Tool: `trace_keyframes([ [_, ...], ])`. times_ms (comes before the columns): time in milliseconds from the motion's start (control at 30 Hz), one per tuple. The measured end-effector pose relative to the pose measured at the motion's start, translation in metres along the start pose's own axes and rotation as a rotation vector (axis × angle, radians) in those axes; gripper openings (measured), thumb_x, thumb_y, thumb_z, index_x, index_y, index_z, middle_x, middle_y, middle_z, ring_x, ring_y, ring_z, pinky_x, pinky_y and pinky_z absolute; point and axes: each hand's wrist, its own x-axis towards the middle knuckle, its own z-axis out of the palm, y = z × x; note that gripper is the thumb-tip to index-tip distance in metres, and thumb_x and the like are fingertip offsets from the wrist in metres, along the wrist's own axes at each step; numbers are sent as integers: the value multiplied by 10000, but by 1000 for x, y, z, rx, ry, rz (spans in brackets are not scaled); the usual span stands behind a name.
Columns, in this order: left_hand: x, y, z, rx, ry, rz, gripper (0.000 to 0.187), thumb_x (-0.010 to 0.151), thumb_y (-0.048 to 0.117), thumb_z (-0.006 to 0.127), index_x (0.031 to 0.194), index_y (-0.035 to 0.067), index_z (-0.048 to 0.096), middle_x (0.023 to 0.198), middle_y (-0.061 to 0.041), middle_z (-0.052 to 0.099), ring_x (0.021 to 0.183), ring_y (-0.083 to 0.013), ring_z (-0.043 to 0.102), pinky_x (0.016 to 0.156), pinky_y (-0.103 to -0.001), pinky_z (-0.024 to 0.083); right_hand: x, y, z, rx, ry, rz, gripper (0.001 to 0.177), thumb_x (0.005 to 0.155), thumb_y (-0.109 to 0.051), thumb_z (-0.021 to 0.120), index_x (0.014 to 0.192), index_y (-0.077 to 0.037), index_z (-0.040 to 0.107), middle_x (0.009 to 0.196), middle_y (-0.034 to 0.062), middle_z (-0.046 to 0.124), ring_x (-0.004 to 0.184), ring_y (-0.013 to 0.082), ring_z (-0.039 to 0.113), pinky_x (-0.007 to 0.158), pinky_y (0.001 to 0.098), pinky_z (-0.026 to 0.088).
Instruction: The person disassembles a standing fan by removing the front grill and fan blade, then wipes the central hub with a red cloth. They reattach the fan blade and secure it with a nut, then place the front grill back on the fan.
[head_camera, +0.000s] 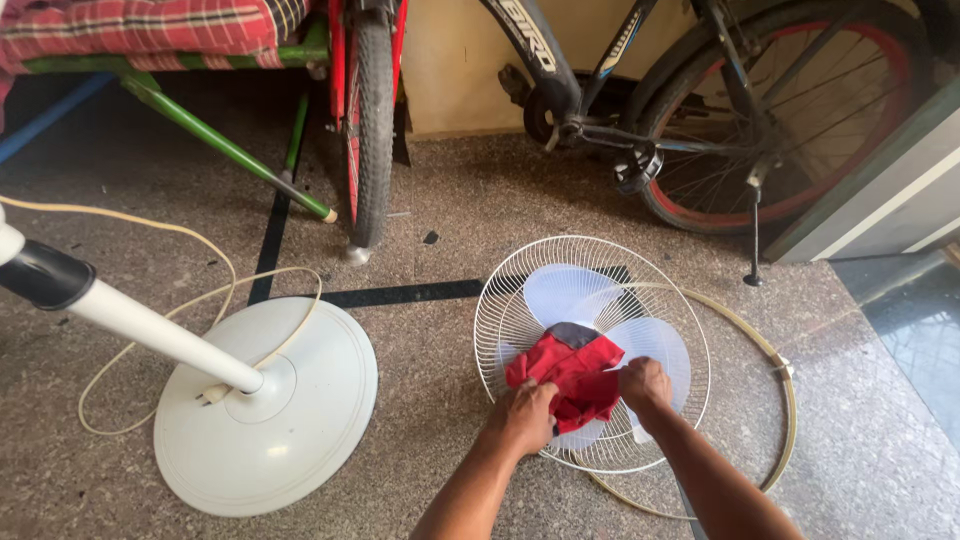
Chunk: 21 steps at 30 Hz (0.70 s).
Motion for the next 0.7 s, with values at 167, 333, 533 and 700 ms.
trace_keyframes([
  [167, 1, -10, 17, -36, 135, 88, 405, 865, 171, 756, 1242, 75, 645, 1343, -241, 570, 1223, -398, 588, 1039, -471, 489, 12, 25, 33, 649, -425, 261, 194, 915, -23, 539, 1014, 30, 698, 942, 198, 707, 891, 364, 736, 743, 498, 630],
  [333, 2, -13, 15, -34, 85, 44, 400, 846, 146, 741, 1228, 81, 643, 1321, -213, 593, 1231, -383, 583, 1033, -477, 484, -3, 9, 39, 752, -449, 178, 189, 889, 5, 597, 1053, 8, 692, 982, 179, 732, 841, 313, 745, 731, 443, 643],
  [533, -1, -24, 17, 129, 35, 41, 253, 835, 45, 678, 1087, 44, 672, 1318, -235, 590, 1236, -375, 587, 1026, -477, 493, -25, -7, 30, 786, -554, 88, 282, 882, -47, 570, 1148, -62, 662, 1025, 120, 728, 886, 264, 722, 771, 440, 600],
  [700, -3, -26, 20, 120, 76, 75, 266, 849, 18, 611, 1108, 43, 662, 1275, -222, 623, 1203, -377, 605, 1008, -477, 509, -19, 2, 19, 1074, -626, 147, 281, 941, -177, 519, 1079, 28, 652, 943, 165, 729, 832, 285, 726, 704, 432, 626],
])
